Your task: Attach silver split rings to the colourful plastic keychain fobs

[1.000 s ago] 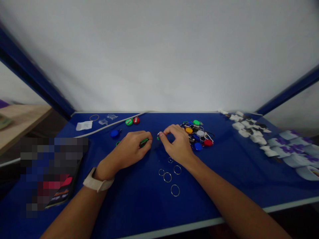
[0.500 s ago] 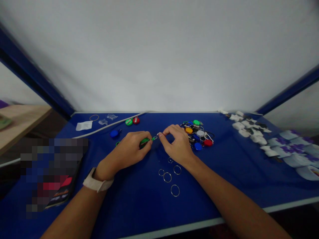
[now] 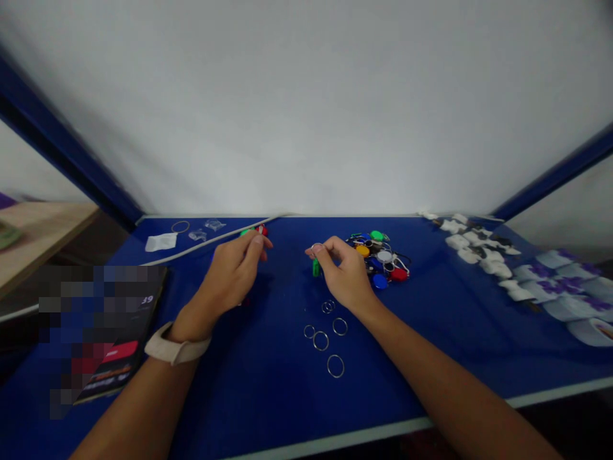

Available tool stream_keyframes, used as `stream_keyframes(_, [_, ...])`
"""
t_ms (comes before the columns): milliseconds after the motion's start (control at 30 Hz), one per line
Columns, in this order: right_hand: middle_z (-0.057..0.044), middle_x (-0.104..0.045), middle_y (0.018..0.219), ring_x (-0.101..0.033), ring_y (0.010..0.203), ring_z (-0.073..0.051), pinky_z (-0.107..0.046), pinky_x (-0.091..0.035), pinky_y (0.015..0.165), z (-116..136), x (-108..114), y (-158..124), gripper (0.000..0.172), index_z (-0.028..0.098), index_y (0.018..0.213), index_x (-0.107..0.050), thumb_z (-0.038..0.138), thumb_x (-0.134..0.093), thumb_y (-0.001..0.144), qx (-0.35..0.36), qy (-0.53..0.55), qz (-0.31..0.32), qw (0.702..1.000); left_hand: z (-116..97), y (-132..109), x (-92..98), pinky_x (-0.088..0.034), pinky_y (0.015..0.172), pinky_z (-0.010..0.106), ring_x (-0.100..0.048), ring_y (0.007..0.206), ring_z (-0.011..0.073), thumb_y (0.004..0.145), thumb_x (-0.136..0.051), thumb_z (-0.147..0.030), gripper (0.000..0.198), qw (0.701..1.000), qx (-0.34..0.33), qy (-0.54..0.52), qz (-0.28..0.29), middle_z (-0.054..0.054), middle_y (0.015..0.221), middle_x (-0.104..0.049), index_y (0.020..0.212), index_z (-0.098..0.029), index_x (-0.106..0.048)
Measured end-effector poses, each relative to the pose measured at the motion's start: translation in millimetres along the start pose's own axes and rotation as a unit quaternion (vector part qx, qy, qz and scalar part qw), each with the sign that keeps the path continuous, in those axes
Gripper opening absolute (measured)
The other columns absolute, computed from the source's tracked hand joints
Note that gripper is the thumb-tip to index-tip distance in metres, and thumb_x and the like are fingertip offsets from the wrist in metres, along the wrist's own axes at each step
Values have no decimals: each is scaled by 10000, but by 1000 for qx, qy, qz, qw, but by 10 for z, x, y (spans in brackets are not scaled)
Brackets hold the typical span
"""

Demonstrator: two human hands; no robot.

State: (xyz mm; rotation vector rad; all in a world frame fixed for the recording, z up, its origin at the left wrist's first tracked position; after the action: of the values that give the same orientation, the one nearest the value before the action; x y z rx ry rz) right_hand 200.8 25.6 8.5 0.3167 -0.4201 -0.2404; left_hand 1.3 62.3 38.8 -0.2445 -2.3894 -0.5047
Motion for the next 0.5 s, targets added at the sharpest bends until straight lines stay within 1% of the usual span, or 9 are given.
stream_keyframes(67, [-61,-739,858,-683,783,-183,-339,-496,734,-40,-28,4,286,208,767,-551,431,-533,947,-25,43,12,999,183,26,144,-394,624,312,-581,664,193,968,-354,-323,359,993,92,29,-75,29,703,-628,778,-189,-628])
stream_keyframes(100, [-62,-742,857,-684,768,-179,-335,-499,721,-54,-39,6,290,209,769,-541,436,-527,949,-34,56,18,998,271,32,191,-380,612,315,-575,654,201,947,-369,-302,346,986,130,52,-90,33,680,-621,721,-196,-608])
stream_keyframes(133, [-61,-744,846,-681,746,-173,-330,-500,706,-64,-46,7,295,211,765,-530,440,-523,950,-40,63,23,997,345,39,221,-370,607,319,-574,652,212,938,-361,-290,356,981,155,75,-92,40,658,-615,680,-203,-591])
stream_keyframes(233, [-53,-741,818,-650,677,-150,-315,-494,661,-73,-56,11,301,212,757,-518,442,-517,952,-45,49,34,997,469,62,248,-340,590,326,-554,644,238,929,-357,-299,376,971,160,160,-73,71,657,-622,630,-216,-570])
stream_keyframes(300, [-52,-741,823,-631,646,-139,-304,-488,628,-75,-58,10,295,212,761,-520,434,-510,955,-46,37,39,997,507,61,232,-331,581,325,-540,628,242,928,-364,-320,383,968,155,187,-63,89,657,-621,621,-211,-565])
stream_keyframes(433, [-46,-739,810,-610,597,-125,-295,-478,583,-72,-66,4,281,211,770,-521,418,-500,959,-52,29,47,997,510,53,156,-338,579,324,-554,625,253,921,-346,-331,374,967,151,201,-31,91,658,-616,642,-208,-562])
stream_keyframes(500, [-45,-736,804,-612,599,-125,-293,-483,582,-68,-70,1,283,209,771,-523,421,-502,958,-53,29,50,997,503,55,117,-343,574,325,-562,614,254,912,-350,-337,366,970,152,188,-15,79,646,-611,629,-215,-548])
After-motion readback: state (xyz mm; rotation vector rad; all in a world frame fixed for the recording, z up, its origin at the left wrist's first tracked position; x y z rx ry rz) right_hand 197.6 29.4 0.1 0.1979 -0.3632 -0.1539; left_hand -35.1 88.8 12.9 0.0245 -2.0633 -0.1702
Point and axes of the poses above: each hand's wrist, its own y-axis towards the middle knuckle, its own x-axis out of the back of the hand, z = x × y, the point moved 6 cm from there along y, towards the middle knuckle
